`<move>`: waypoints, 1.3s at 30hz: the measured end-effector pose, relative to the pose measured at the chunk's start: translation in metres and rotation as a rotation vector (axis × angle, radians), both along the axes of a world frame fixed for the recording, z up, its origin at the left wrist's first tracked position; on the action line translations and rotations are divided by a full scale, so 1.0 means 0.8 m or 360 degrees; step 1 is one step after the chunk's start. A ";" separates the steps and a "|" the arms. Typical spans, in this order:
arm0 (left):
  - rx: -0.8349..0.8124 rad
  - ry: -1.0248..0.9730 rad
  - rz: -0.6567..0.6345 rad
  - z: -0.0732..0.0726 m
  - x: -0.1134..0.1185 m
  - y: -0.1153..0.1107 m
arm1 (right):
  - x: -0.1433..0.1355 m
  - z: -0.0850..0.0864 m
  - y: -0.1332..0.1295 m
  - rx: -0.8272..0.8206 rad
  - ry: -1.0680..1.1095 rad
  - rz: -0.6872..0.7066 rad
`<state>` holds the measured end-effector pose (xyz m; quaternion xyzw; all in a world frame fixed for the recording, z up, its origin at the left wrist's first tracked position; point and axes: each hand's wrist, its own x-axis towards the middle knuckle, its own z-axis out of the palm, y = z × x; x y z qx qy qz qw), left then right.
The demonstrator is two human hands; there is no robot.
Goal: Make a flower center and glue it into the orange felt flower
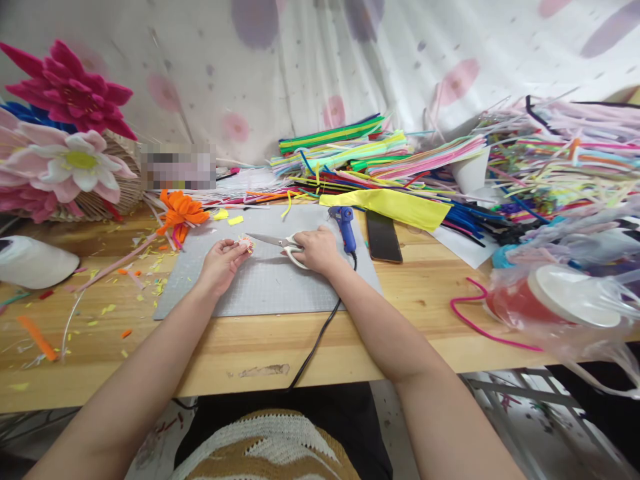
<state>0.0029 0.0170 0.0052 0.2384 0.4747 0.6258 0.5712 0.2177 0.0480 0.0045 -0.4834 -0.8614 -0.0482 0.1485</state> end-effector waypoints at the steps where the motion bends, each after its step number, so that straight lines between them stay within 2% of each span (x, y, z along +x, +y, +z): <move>1: 0.0015 0.0012 -0.0008 -0.001 0.000 0.000 | 0.000 0.001 0.000 -0.0005 0.0004 -0.0001; 7: 0.0069 0.0077 -0.0023 -0.005 -0.001 0.000 | 0.001 0.004 -0.001 -0.0004 -0.0027 0.0052; 15: 0.0084 0.0246 -0.0030 -0.003 -0.001 -0.002 | 0.002 0.001 0.000 0.0000 -0.0056 0.0076; 28: 0.0097 0.0308 -0.0070 -0.004 -0.003 -0.003 | 0.004 0.001 0.002 -0.0009 -0.0093 0.0080; 39: 0.0106 0.0173 -0.0065 -0.002 -0.004 -0.001 | 0.007 -0.002 0.004 0.0064 0.0091 -0.0091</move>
